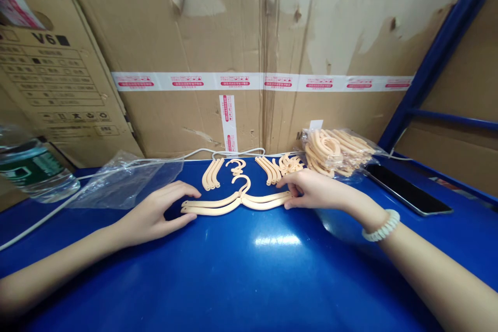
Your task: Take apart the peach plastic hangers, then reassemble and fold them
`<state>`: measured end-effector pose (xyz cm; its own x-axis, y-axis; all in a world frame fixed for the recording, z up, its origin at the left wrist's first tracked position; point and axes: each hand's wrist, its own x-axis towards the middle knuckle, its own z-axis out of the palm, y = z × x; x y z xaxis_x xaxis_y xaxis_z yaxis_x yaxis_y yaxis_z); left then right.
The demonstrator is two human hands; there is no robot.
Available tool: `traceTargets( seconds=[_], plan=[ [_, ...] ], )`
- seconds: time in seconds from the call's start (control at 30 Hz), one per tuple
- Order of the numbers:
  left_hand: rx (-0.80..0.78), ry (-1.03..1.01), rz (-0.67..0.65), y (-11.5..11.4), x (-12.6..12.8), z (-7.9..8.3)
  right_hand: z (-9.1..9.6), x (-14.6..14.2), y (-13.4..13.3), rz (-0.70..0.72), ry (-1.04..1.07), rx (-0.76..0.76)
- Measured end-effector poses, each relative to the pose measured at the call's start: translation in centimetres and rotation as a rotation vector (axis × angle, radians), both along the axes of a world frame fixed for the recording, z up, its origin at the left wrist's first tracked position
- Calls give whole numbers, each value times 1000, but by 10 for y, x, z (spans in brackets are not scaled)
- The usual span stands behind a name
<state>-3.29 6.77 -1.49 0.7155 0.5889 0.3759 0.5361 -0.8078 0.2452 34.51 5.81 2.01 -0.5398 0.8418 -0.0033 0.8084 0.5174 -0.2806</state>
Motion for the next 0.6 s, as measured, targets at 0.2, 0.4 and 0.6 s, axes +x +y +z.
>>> traceTargets(
  seconds=[0.2, 0.4, 0.6],
  plan=[
    [-26, -2, -16, 3, 0, -5, -5, -4, -1, -36, -4, -68],
    [-33, -6, -31, 2, 1, -4, -8, -5, 0, -33, 9, -67],
    [-24, -5, -34, 0, 2, -2, -8, -7, 0, -33, -7, -26]
  ],
)
